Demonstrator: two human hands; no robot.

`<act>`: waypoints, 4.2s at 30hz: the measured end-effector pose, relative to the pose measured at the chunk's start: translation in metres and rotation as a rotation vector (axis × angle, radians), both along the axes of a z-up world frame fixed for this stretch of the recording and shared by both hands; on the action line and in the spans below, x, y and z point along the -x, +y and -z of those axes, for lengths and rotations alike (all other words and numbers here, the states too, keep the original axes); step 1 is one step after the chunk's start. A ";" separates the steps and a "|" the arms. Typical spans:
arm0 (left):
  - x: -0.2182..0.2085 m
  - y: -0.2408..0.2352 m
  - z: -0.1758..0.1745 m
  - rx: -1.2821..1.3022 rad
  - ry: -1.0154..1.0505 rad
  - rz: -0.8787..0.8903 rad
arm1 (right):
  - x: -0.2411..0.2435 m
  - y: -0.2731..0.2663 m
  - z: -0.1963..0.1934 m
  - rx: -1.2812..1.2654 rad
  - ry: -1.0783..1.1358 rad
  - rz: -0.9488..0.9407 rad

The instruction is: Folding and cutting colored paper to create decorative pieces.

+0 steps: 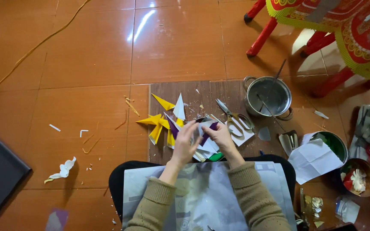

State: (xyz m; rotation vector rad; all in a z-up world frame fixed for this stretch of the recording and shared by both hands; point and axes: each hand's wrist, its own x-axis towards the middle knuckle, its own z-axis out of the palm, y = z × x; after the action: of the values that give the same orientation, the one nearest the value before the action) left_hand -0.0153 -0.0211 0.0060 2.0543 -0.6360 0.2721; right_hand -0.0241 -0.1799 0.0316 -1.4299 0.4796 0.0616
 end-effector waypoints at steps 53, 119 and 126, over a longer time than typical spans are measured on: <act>-0.004 0.016 -0.028 0.419 0.881 -0.217 | 0.005 0.022 0.036 -0.024 0.013 -0.056; -0.009 0.017 -0.008 0.769 1.118 -0.215 | 0.000 0.006 0.032 -0.241 -0.094 0.087; -0.010 0.025 -0.016 0.678 1.099 -0.108 | 0.001 -0.020 0.008 -0.049 -0.149 -0.324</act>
State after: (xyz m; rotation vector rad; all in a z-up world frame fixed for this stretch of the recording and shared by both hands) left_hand -0.0054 0.0042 0.0224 1.2821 0.2382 -0.5102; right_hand -0.0247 -0.1996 0.0240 -1.4409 0.1196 0.2237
